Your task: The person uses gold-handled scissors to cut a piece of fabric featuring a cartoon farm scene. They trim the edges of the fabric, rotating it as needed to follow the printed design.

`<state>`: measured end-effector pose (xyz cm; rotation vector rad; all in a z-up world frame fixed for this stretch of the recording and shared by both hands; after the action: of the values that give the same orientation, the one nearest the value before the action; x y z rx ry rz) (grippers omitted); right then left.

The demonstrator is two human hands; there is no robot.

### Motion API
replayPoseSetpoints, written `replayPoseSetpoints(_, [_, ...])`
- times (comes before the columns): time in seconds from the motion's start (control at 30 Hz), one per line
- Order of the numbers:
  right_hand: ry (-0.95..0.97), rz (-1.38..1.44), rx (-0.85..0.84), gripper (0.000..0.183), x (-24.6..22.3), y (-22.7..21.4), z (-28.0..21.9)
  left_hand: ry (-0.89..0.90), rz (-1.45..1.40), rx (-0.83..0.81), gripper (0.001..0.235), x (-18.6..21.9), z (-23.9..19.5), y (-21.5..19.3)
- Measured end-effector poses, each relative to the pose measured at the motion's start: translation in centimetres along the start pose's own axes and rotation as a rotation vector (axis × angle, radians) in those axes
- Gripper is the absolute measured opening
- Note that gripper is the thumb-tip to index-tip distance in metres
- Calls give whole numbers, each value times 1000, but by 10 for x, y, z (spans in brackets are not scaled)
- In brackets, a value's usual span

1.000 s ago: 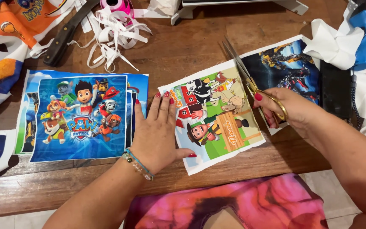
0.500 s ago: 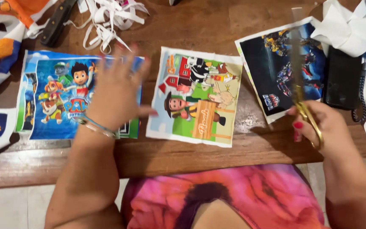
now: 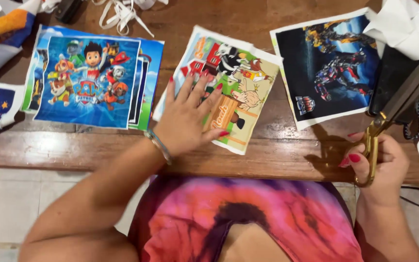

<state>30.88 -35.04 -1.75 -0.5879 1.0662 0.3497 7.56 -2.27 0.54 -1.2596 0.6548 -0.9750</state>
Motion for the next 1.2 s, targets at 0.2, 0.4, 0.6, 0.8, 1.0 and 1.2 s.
replayPoseSetpoints(0.2, [38,90,-1,66,-1,0,4,450,42,-229,95,-29,18,8])
replayPoseSetpoints(0.4, [53,72,50,53,21,-12,-3,671,201,40,78,-21,34,-48])
replayPoseSetpoints(0.6, [149,219,56,62,23,-7,-2,166,-76,4,97,34,-41,-46])
replayPoseSetpoints(0.8, [108,135,-11,68,61,-21,-6,219,-131,-124,89,11,-68,-22])
replayPoseSetpoints(1.0, [147,103,61,65,50,-19,-5,320,-211,-159,81,-10,-70,-31])
replayPoseSetpoints(1.2, [82,202,-19,70,111,-40,-8,337,-306,-78,67,-18,-78,-38])
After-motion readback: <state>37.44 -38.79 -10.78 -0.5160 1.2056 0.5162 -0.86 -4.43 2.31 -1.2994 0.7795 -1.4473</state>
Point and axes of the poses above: each hand's wrist, its own z-axis towards the middle knuckle, its own y-axis out of the palm, x = y × z, the point moved 7 cm from there along z, towards the middle knuckle, and after that the axes turned 14 degrees about -y, right-handed, at the moved point
